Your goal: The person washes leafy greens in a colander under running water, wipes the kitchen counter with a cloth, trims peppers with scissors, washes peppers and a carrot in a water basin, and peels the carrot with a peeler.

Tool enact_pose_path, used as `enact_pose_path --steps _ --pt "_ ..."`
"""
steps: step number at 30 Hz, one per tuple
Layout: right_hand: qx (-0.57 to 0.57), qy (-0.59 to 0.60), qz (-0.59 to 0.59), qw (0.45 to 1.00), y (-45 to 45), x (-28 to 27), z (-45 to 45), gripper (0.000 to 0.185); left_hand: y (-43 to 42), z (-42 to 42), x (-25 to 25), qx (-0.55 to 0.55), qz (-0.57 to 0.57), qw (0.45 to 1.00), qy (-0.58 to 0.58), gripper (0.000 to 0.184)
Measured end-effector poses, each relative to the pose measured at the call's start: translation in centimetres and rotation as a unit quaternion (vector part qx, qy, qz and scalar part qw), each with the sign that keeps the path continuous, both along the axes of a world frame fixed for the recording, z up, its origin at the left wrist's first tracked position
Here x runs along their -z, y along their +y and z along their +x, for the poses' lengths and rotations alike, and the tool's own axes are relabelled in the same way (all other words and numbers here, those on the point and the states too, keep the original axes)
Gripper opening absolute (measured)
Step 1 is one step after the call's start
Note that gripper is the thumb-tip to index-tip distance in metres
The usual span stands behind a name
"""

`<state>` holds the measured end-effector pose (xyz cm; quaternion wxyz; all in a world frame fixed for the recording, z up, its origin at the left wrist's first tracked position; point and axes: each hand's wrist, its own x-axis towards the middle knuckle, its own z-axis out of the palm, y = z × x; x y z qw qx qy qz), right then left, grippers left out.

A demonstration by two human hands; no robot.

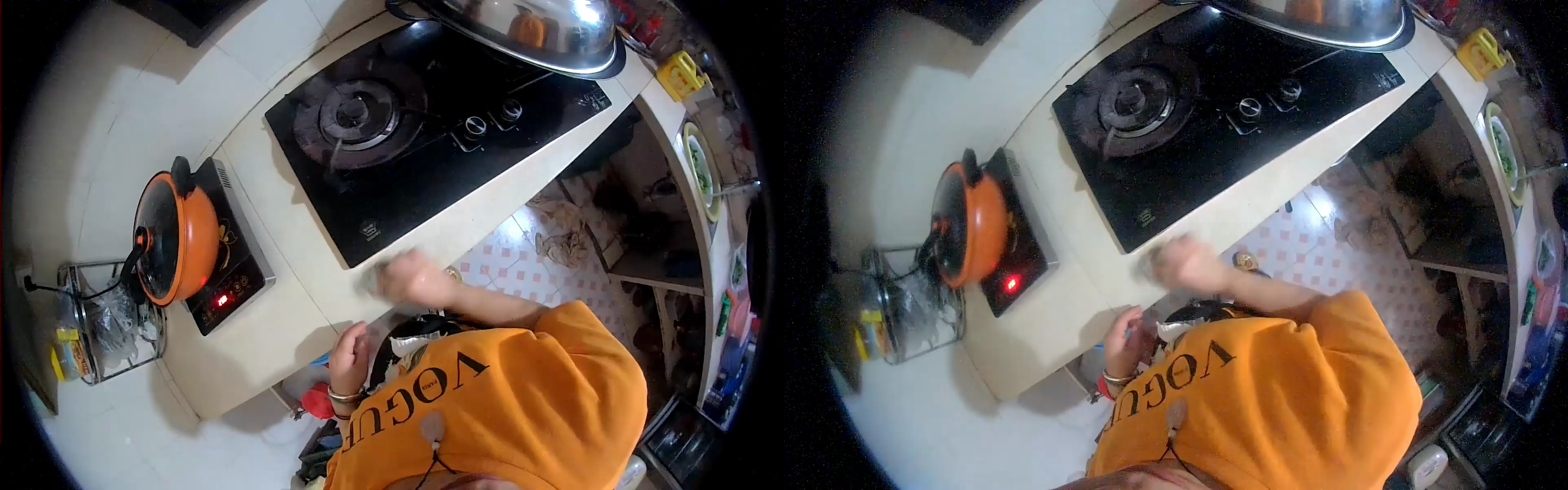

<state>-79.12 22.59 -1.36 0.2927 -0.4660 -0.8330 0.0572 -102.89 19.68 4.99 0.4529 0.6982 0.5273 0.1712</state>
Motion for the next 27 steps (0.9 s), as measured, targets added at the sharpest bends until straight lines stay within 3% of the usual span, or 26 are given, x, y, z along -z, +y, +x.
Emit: enact_pose_path --steps 1,3,4,5,6,7,8,10,11,13,15,19,21,23,24,27 --pt "-0.019 0.041 0.021 0.999 -0.5 -2.2 -0.8 0.012 0.6 0.9 -0.6 0.003 0.041 0.999 0.017 0.022" --pt "0.063 0.006 -0.153 0.986 0.3 -2.3 3.0 0.014 1.1 1.6 -0.7 -0.022 0.048 0.997 0.056 0.021" --pt "0.201 -0.138 -0.224 0.943 0.2 0.5 6.9 0.015 1.5 1.2 -0.1 -0.017 0.081 0.994 0.073 0.021" --pt "0.236 -0.022 -0.036 0.971 -1.4 1.9 12.8 0.013 1.8 0.5 0.3 -0.012 0.116 0.989 0.088 0.020" --pt "0.265 0.014 0.058 0.962 -2.5 1.9 18.3 0.011 2.0 0.4 0.5 -0.030 0.117 0.990 0.068 0.019" --pt "0.409 0.112 -0.048 0.904 -4.0 1.4 22.9 0.012 2.2 -0.1 0.9 -0.022 0.120 0.990 0.065 0.019" --pt "0.555 -0.016 -0.022 0.831 -4.9 -3.7 23.6 0.012 2.3 -0.5 1.5 -0.028 0.122 0.991 0.056 0.019" --pt "0.700 0.042 0.012 0.713 -6.1 0.1 31.1 0.015 2.5 -0.8 2.5 -0.039 0.133 0.990 0.022 0.018" --pt "0.691 0.028 -0.046 0.720 -6.1 -0.7 32.0 0.015 2.6 -1.2 3.0 -0.023 0.164 0.986 0.028 0.018" --pt "0.658 0.091 -0.001 0.748 -4.3 -3.0 29.2 0.017 3.6 -1.0 3.5 -0.013 0.205 0.978 0.029 0.017" --pt "0.565 0.250 0.055 0.784 -1.7 -3.1 26.1 0.016 3.2 -0.4 3.7 -0.094 0.161 0.982 -0.042 0.016" --pt "0.481 0.073 0.036 0.873 6.4 -9.4 21.0 0.018 3.4 0.0 6.8 -0.138 0.201 0.969 -0.039 0.019" --pt "0.460 -0.102 -0.005 0.882 11.0 -9.9 21.8 0.017 3.6 0.8 6.1 -0.118 0.273 0.955 -0.005 0.018" --pt "0.474 -0.165 -0.234 0.832 16.1 -7.1 23.8 0.019 3.6 1.8 5.5 -0.103 0.340 0.934 0.028 0.018" --pt "0.478 -0.148 -0.180 0.847 18.5 -4.4 25.0 0.018 3.2 2.1 5.2 -0.121 0.307 0.943 0.025 0.018" --pt "0.494 -0.111 -0.099 0.857 24.4 -4.0 25.4 0.017 3.2 3.1 4.8 -0.159 0.293 0.942 0.040 0.017"
